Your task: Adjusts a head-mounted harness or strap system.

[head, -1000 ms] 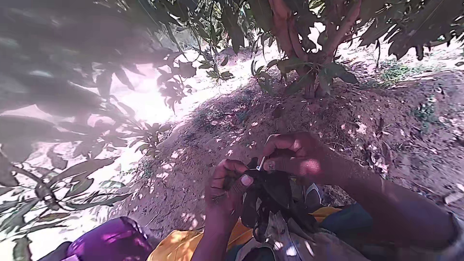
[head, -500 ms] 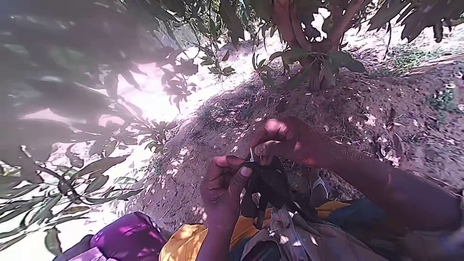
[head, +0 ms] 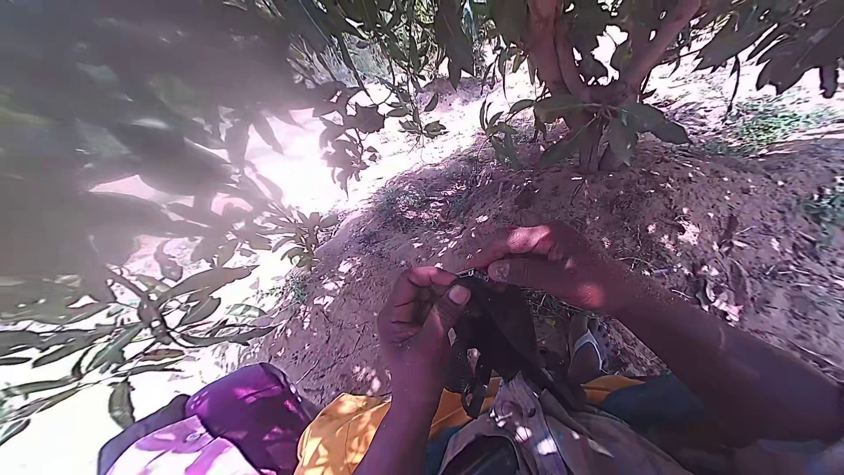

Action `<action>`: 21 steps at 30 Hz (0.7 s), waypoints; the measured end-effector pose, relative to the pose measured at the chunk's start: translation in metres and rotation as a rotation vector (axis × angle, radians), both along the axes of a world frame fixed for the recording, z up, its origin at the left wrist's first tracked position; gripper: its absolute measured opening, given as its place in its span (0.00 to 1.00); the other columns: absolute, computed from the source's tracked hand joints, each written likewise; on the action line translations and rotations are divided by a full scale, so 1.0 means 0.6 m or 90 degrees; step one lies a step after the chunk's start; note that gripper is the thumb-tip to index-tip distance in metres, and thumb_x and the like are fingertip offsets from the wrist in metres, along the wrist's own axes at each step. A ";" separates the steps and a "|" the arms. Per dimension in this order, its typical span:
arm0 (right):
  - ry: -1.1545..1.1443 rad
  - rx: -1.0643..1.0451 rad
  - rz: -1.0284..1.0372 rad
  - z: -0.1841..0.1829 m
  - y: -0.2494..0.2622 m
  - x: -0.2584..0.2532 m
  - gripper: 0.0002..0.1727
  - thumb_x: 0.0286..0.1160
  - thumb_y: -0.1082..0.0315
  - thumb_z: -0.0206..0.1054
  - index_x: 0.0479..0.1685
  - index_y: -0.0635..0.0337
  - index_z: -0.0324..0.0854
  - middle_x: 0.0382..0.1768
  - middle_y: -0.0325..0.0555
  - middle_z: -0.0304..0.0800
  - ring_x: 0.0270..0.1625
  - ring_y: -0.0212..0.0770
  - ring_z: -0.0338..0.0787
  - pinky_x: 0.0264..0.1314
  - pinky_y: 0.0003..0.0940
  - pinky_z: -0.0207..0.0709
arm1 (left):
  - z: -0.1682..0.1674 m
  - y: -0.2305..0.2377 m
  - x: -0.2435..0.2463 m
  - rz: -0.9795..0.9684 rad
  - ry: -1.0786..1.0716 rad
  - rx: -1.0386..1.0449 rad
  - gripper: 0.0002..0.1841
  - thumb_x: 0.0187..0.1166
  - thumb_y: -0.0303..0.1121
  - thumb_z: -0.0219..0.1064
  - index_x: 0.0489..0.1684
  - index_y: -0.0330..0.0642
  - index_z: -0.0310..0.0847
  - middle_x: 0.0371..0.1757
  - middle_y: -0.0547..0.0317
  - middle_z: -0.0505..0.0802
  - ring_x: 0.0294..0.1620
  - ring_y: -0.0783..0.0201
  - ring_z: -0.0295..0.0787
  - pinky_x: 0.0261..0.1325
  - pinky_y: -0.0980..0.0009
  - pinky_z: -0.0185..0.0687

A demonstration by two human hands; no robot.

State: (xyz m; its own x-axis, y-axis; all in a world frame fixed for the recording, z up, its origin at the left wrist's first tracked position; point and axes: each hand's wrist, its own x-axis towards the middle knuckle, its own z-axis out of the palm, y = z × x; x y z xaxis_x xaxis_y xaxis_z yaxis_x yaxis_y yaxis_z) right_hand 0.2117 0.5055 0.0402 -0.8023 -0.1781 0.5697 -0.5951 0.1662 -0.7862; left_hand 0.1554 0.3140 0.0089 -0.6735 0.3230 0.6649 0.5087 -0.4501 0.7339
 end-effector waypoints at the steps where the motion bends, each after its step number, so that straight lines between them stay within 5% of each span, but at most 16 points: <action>1: 0.001 0.004 -0.006 0.000 0.000 0.000 0.09 0.78 0.75 0.64 0.47 0.67 0.89 0.37 0.35 0.92 0.38 0.17 0.87 0.45 0.13 0.82 | 0.000 0.000 0.000 -0.008 -0.003 0.002 0.07 0.74 0.30 0.72 0.44 0.55 0.89 0.38 0.74 0.95 0.40 0.79 0.92 0.50 0.80 0.88; 9: 0.048 0.040 -0.079 -0.006 -0.009 0.006 0.10 0.80 0.72 0.63 0.45 0.66 0.91 0.40 0.36 0.92 0.41 0.17 0.87 0.46 0.13 0.82 | -0.005 -0.006 -0.012 -0.073 0.029 -0.008 0.05 0.77 0.35 0.73 0.46 0.54 0.90 0.41 0.74 0.96 0.42 0.79 0.91 0.52 0.80 0.88; 14: 0.075 0.050 -0.152 -0.006 -0.019 0.008 0.09 0.79 0.72 0.64 0.44 0.63 0.91 0.39 0.35 0.91 0.40 0.16 0.86 0.45 0.12 0.80 | 0.007 -0.005 -0.013 -0.011 0.065 -0.039 0.07 0.78 0.34 0.71 0.48 0.60 0.87 0.42 0.80 0.95 0.43 0.82 0.90 0.52 0.82 0.86; 18: 0.101 0.036 -0.197 -0.012 -0.022 0.009 0.13 0.79 0.68 0.66 0.56 0.64 0.87 0.51 0.39 0.92 0.49 0.22 0.90 0.52 0.18 0.86 | 0.030 -0.006 -0.020 0.065 0.116 -0.054 0.09 0.77 0.30 0.70 0.47 0.61 0.85 0.40 0.84 0.92 0.40 0.83 0.88 0.48 0.83 0.86; 21: 0.141 0.151 -0.244 -0.027 -0.023 0.006 0.29 0.78 0.51 0.69 0.72 0.61 0.81 0.58 0.45 0.91 0.53 0.30 0.91 0.54 0.28 0.86 | 0.054 -0.010 -0.029 0.082 0.165 -0.062 0.10 0.78 0.26 0.67 0.47 0.56 0.83 0.40 0.83 0.92 0.39 0.83 0.88 0.46 0.83 0.86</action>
State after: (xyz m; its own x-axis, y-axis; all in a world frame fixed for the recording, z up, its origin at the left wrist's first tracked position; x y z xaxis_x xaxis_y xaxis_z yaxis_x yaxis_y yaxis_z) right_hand 0.2152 0.4920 0.0242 -0.7004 -0.0395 0.7127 -0.6040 0.5649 -0.5623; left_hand 0.1382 0.3079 0.0413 -0.5246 0.3170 0.7901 0.7334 -0.3031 0.6085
